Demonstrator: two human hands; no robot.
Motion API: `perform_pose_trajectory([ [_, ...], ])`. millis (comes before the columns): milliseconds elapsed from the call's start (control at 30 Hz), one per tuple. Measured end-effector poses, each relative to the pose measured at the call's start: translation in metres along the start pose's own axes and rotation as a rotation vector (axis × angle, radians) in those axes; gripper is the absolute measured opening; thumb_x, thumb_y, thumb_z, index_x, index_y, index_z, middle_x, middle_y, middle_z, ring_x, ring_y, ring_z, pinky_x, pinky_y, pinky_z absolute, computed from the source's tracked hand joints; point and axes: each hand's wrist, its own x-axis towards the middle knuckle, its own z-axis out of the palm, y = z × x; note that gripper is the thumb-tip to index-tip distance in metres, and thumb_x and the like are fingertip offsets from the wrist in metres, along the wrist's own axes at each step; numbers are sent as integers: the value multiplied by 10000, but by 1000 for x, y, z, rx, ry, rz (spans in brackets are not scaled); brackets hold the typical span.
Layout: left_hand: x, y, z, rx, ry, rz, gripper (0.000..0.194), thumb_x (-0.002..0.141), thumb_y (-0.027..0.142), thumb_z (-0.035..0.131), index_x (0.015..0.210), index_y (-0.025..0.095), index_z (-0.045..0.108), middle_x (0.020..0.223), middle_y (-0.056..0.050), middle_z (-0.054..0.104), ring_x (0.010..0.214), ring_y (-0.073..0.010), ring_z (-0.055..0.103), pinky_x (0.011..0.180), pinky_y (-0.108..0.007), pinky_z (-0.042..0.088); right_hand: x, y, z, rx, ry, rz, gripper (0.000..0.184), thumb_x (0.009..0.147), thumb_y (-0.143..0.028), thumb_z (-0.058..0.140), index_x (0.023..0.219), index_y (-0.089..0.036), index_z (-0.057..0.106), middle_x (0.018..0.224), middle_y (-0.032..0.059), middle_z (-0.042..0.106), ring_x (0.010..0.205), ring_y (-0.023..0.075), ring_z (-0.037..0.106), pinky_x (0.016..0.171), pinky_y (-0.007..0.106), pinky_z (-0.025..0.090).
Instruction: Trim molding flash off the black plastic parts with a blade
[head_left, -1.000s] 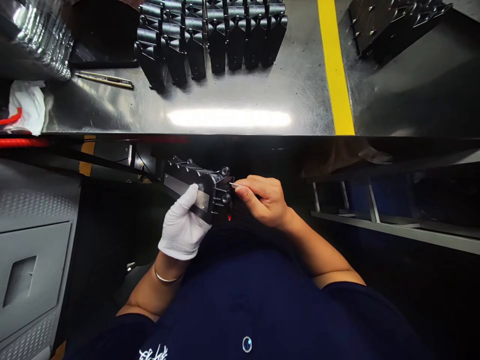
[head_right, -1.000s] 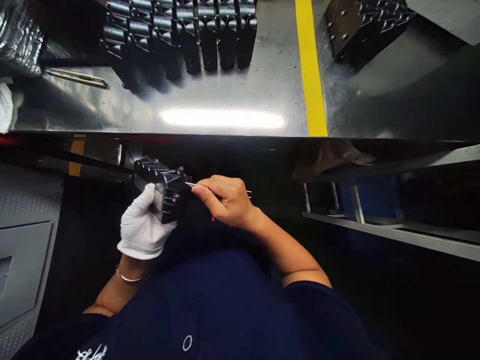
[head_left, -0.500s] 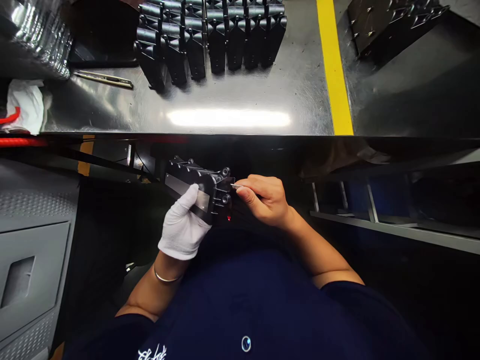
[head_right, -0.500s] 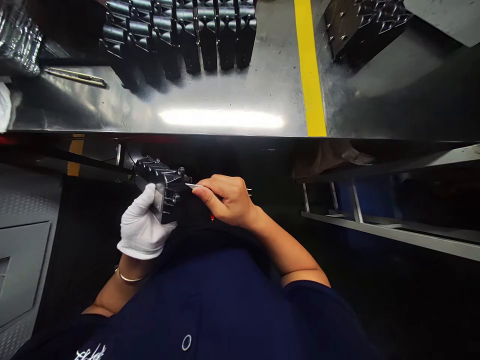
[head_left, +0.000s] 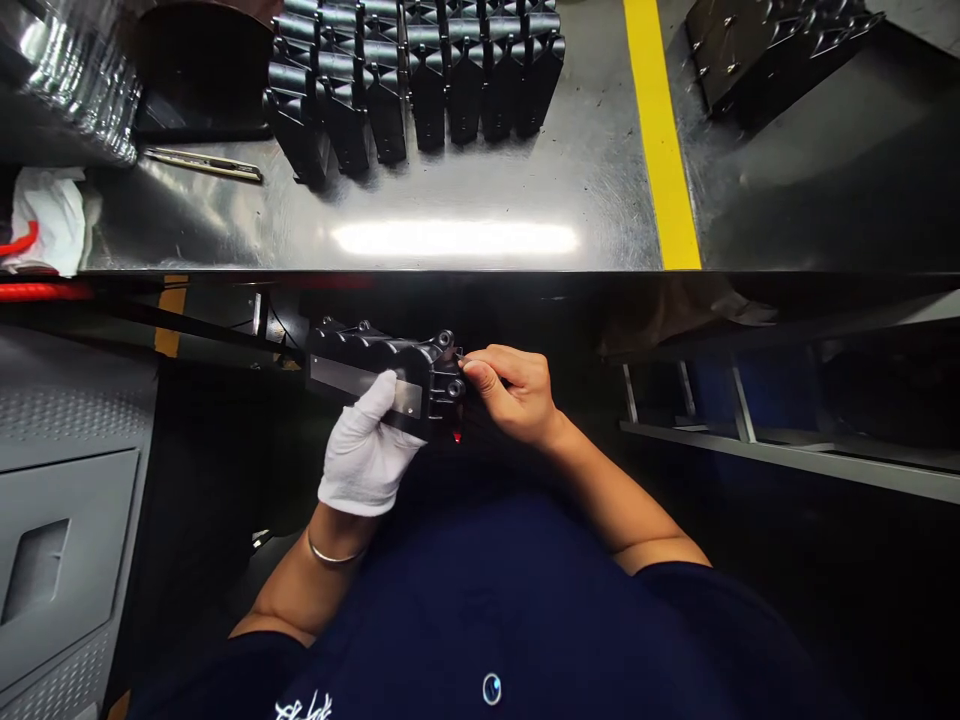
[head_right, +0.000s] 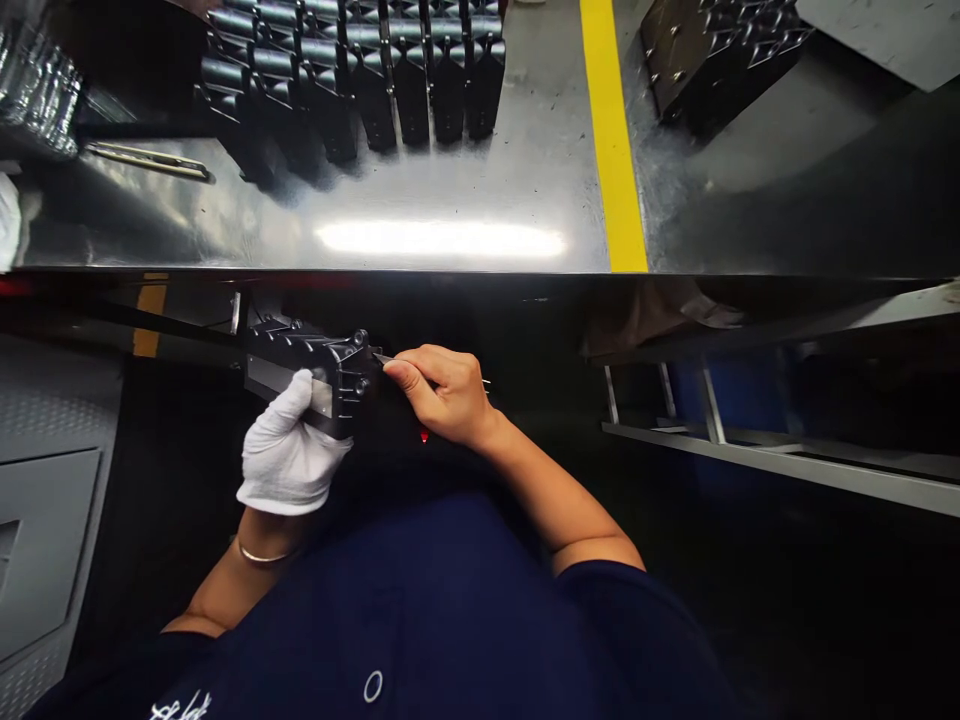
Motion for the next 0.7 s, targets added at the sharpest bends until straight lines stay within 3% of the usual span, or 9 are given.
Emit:
perform_pose_trajectory([
  [100,4,2,-10,37,-9,2,431,967,55,302,1127,189,679,836,-10,772,763,-78,726,811,-155,557,-1,14,7,23,-3,91,320,926,-365,524,770,-153,706,717,48,701,636,126,629,601,240,491],
  [167,3,5,-22,89,-22,9,379,958,84,366,1055,213,709,797,5,765,802,-94,727,856,-183,553,-1,28,8,27,51,231,408,910,-468,521,745,-146,710,669,35,675,609,121,607,584,240,472],
  [300,-4,6,-36,165,-67,155,201,838,101,594,861,240,736,724,40,744,804,-122,727,844,-198,565,-2,43,0,10,181,496,534,864,-604,510,701,-135,705,489,-33,508,475,83,466,491,224,383],
  [467,0,5,-21,263,-135,214,123,690,81,737,684,196,695,725,20,742,878,-180,723,837,-254,584,-2,6,-15,126,-79,291,380,917,-433,532,758,-142,718,687,33,678,634,118,612,596,230,470],
  [567,3,4,-22,363,-143,362,150,653,130,799,740,215,711,743,22,751,968,-197,706,883,-264,567,1,-19,-22,165,-236,237,347,930,-359,527,722,-139,697,658,27,665,601,106,602,568,212,465],
  [700,4,5,-33,443,-139,448,303,655,130,804,909,270,718,930,19,766,1137,-209,637,985,-302,514,3,-28,-27,167,-331,281,348,930,-333,526,682,-133,666,584,5,604,526,82,540,493,196,409],
])
